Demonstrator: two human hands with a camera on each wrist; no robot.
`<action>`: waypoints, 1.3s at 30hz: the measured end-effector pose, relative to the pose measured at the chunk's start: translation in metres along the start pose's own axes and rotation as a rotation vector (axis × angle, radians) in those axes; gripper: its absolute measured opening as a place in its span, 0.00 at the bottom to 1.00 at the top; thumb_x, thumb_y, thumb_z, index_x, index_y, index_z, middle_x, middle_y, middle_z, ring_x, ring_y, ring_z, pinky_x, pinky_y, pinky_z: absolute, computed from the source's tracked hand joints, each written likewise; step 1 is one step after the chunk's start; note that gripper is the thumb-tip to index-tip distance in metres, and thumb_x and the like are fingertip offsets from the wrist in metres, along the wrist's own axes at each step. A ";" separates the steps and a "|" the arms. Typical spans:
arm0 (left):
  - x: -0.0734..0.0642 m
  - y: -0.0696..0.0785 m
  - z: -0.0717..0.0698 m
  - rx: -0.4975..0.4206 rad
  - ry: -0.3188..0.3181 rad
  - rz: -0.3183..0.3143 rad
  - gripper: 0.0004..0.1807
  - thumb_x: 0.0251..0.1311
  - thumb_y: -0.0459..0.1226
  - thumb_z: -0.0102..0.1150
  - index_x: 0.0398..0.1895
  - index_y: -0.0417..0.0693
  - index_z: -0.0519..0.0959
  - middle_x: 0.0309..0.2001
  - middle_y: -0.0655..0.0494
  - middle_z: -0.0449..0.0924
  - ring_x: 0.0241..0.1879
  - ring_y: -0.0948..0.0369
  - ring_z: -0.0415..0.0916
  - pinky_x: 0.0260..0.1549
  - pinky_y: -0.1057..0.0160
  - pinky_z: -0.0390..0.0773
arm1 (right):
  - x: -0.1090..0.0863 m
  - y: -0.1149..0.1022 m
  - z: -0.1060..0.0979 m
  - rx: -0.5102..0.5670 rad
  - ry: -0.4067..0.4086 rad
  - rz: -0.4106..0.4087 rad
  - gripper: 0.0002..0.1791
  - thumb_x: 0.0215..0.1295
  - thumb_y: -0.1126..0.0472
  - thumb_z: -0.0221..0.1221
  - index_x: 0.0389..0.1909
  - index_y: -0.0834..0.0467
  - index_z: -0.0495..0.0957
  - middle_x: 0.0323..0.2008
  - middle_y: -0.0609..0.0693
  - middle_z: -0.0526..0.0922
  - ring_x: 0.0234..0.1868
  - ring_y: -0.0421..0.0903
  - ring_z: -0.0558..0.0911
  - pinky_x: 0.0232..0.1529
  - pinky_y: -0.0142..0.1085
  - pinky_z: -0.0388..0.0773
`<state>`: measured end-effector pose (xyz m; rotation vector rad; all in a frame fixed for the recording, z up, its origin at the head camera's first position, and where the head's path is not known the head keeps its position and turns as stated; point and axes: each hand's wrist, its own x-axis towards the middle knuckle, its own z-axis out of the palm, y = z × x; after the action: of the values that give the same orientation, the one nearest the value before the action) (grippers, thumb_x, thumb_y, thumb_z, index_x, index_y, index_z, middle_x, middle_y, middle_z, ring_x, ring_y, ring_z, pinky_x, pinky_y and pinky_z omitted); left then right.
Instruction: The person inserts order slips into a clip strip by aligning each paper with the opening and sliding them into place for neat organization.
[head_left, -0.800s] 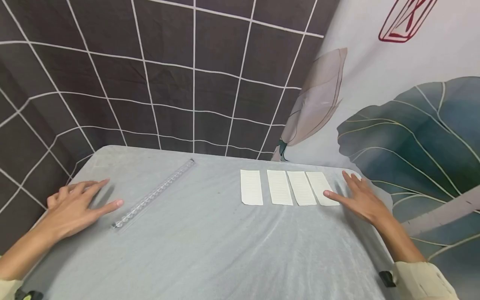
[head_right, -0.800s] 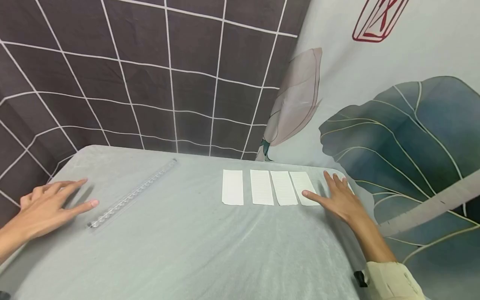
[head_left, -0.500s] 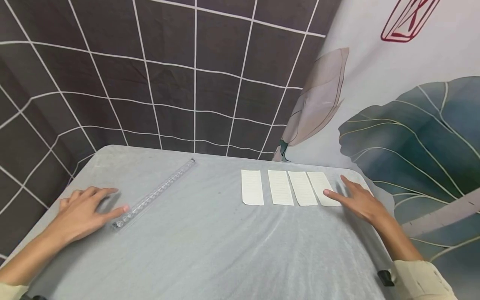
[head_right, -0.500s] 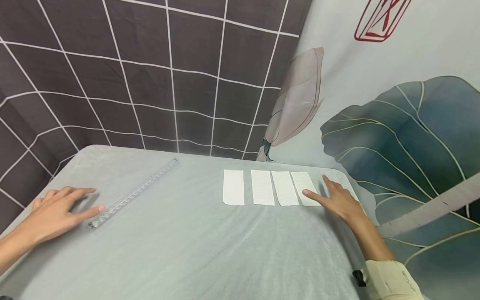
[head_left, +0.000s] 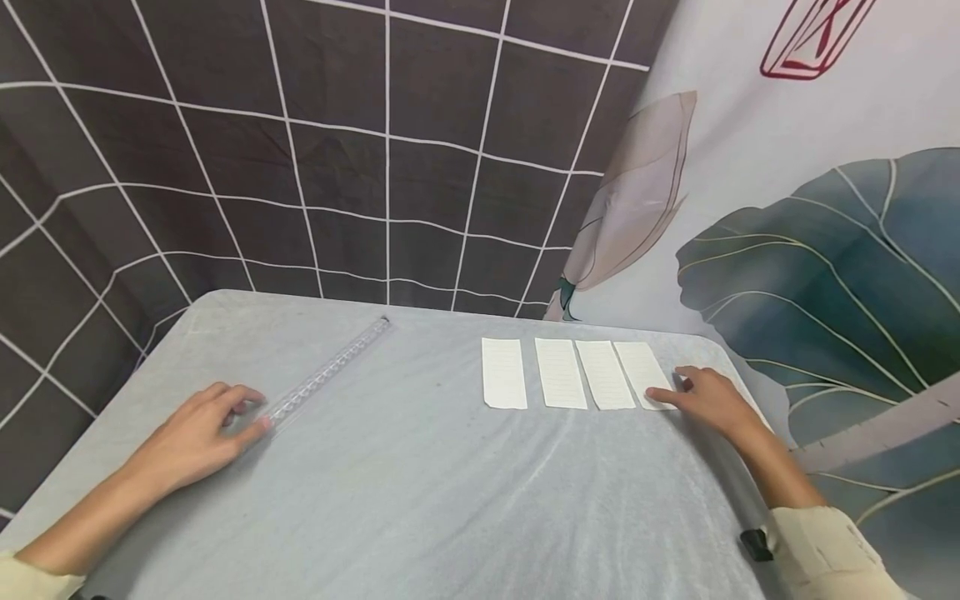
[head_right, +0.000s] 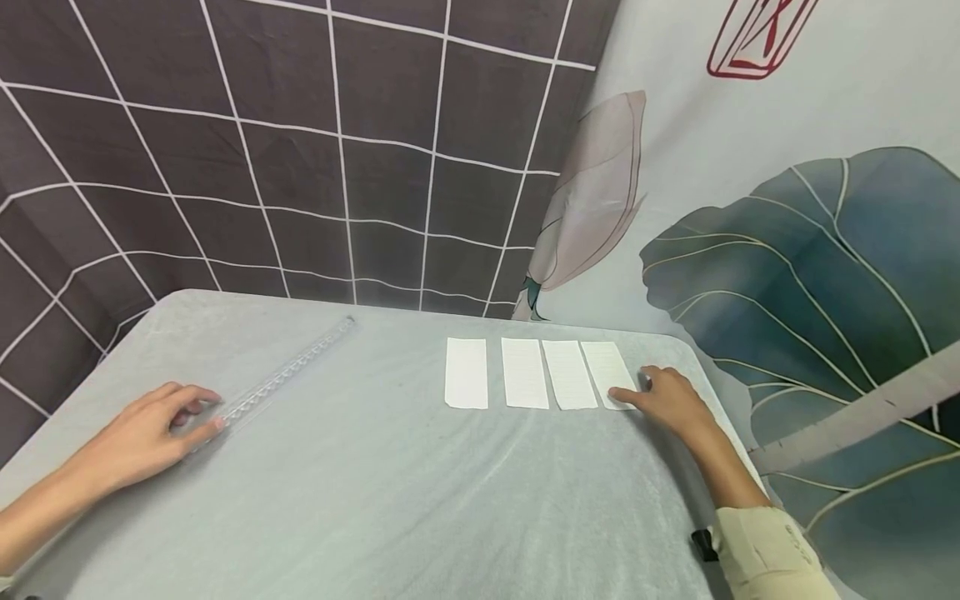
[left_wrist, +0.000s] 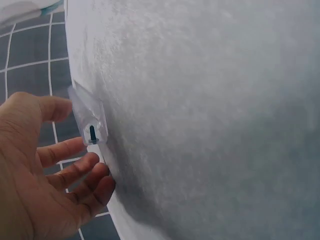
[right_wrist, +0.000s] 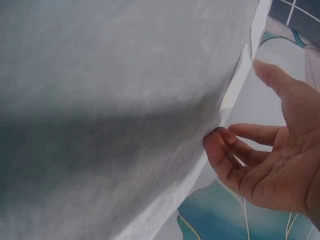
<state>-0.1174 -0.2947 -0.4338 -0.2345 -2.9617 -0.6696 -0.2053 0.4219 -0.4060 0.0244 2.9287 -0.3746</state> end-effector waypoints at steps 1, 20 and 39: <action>0.000 0.001 0.000 0.000 0.003 0.005 0.21 0.69 0.44 0.75 0.58 0.40 0.87 0.49 0.39 0.88 0.45 0.47 0.84 0.42 0.43 0.82 | 0.001 -0.001 0.000 0.001 -0.003 0.006 0.56 0.73 0.35 0.69 0.72 0.85 0.69 0.62 0.84 0.80 0.58 0.75 0.84 0.58 0.68 0.85; 0.006 0.008 0.000 -0.053 -0.038 0.005 0.12 0.71 0.33 0.71 0.53 0.35 0.89 0.38 0.53 0.89 0.38 0.60 0.80 0.37 0.56 0.79 | 0.008 -0.008 -0.003 0.128 -0.059 0.090 0.49 0.65 0.52 0.79 0.71 0.83 0.70 0.64 0.85 0.78 0.57 0.76 0.83 0.57 0.65 0.86; 0.012 0.002 -0.005 -0.162 -0.131 -0.062 0.11 0.67 0.31 0.71 0.50 0.37 0.90 0.37 0.53 0.90 0.29 0.63 0.83 0.24 0.65 0.79 | 0.016 0.010 -0.007 0.332 -0.055 0.102 0.31 0.72 0.66 0.69 0.69 0.81 0.74 0.61 0.81 0.81 0.47 0.59 0.84 0.42 0.39 0.81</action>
<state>-0.1288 -0.2935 -0.4264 -0.2070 -3.0518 -0.9382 -0.2217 0.4332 -0.4045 0.2058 2.7638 -0.8246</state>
